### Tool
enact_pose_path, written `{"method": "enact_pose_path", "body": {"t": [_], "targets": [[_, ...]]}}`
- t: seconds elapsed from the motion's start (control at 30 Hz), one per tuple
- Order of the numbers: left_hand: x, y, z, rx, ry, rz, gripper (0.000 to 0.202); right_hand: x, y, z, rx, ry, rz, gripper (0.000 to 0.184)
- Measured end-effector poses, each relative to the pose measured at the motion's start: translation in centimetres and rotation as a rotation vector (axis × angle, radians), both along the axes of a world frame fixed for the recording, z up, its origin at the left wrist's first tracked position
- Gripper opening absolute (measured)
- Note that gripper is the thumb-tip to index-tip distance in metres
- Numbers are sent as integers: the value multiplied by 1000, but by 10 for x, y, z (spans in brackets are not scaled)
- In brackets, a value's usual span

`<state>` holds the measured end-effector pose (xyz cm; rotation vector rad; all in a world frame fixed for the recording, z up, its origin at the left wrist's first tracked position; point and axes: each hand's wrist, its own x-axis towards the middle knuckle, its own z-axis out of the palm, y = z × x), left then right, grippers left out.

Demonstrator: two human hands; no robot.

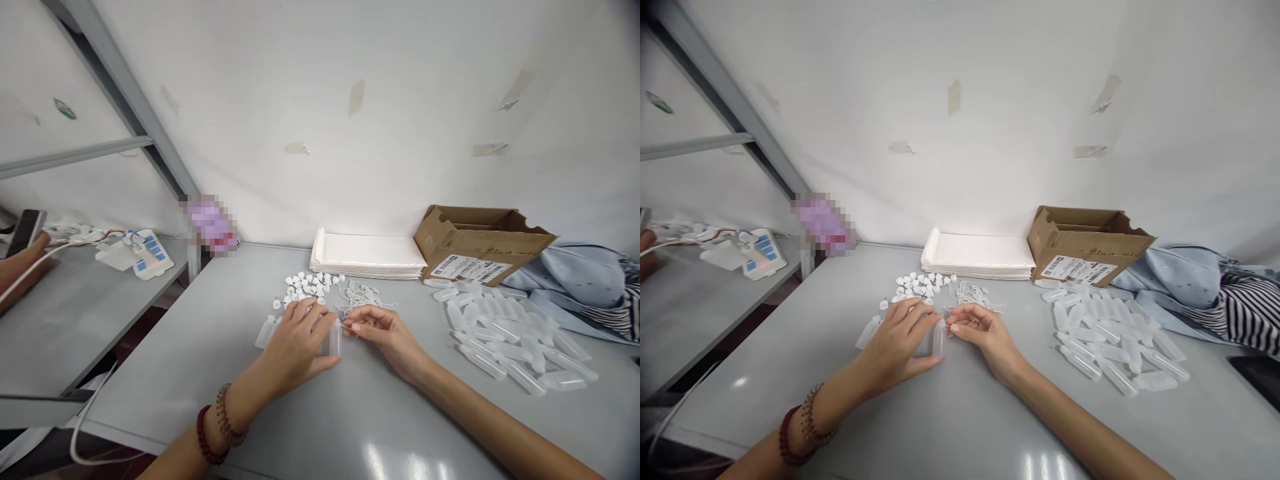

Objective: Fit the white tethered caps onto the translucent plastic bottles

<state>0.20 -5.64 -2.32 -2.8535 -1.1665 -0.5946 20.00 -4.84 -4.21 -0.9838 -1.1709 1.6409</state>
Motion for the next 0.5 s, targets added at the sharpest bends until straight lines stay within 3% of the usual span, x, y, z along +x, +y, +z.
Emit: {"method": "enact_pose_path", "body": {"t": [0.1, 0.23, 0.5], "targets": [[-22, -5, -3, -5, 9, 53, 48, -10, 1, 0, 59, -126, 101, 17], [-41, -10, -10, -33, 12, 72, 54, -20, 0, 0, 280, -416, 163, 14], [-50, -7, -12, -29, -7, 75, 55, -32, 1, 15, 542, -611, 178, 13]]}}
